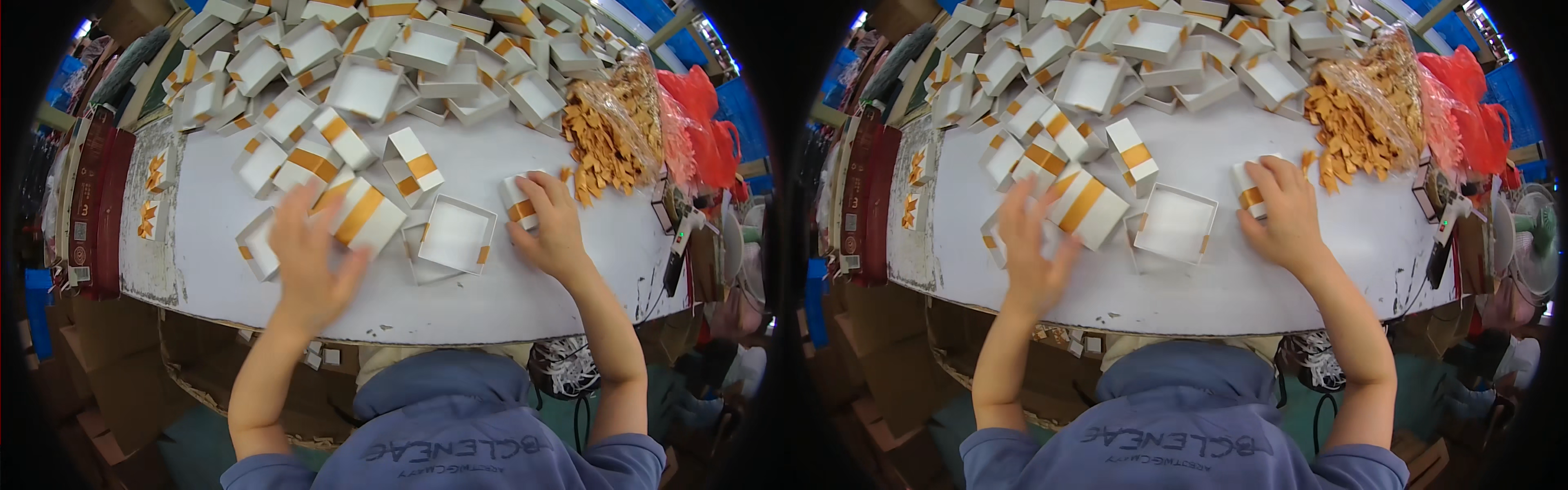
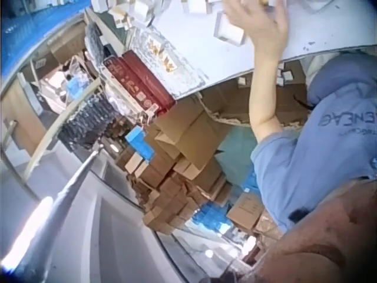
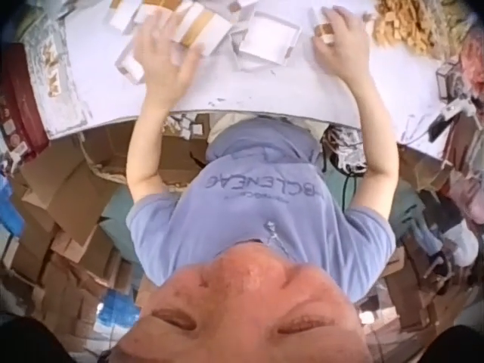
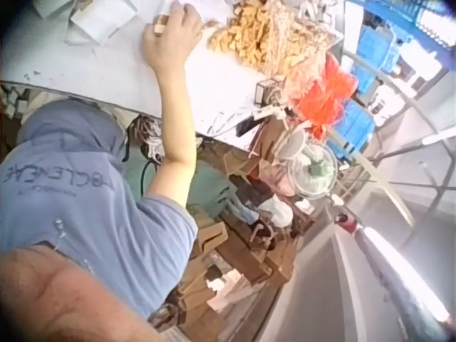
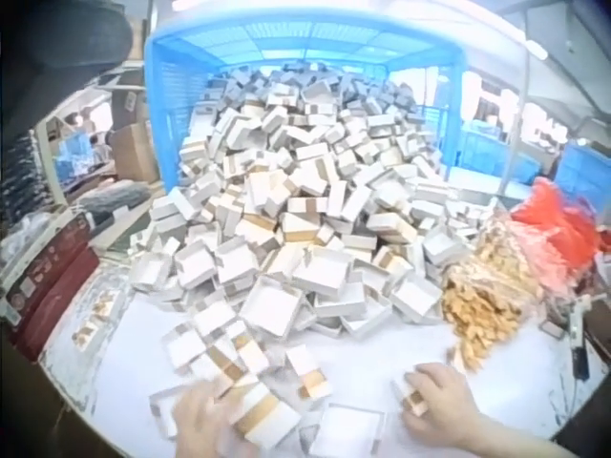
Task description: Assembling small gift boxes and gluing decorative bows onto them using a hot glue gun.
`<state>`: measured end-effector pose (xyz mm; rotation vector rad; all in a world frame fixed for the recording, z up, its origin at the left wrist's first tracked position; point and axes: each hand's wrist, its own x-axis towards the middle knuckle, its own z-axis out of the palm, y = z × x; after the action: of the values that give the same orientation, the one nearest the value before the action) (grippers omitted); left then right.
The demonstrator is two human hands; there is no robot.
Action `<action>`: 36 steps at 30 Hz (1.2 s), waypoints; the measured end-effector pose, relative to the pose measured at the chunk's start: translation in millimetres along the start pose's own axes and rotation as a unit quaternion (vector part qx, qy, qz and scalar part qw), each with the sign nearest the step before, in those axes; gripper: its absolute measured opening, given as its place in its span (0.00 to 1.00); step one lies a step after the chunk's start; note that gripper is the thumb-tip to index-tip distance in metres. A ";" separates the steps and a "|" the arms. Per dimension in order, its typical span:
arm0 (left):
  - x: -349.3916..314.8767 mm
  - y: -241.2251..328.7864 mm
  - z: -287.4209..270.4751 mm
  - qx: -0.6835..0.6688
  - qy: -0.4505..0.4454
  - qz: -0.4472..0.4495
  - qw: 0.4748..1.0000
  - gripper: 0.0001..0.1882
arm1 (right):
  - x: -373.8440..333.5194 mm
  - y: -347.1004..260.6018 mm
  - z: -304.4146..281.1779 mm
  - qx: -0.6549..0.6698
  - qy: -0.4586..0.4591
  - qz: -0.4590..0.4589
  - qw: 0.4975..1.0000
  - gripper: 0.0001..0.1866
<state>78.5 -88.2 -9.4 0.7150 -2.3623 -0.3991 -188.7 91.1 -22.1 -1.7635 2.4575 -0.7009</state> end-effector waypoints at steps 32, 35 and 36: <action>-47.5 69.2 14.7 -0.431 -0.301 -0.513 0.679 0.11 | -26.1 22.1 -18.8 -0.030 0.063 0.065 0.995 0.28; -42.5 60.5 -4.6 -0.183 -0.329 -0.428 0.822 0.19 | -31.1 19.3 -36.6 -0.076 0.022 0.094 0.992 0.28; -35.0 60.5 -7.8 -0.182 -0.330 -0.429 0.821 0.19 | -34.4 19.9 -44.3 -0.075 0.008 0.094 0.993 0.30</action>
<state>82.8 -19.8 6.4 1.6254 -2.2646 -1.6645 -206.9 142.3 2.3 -1.5456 2.7051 -0.5291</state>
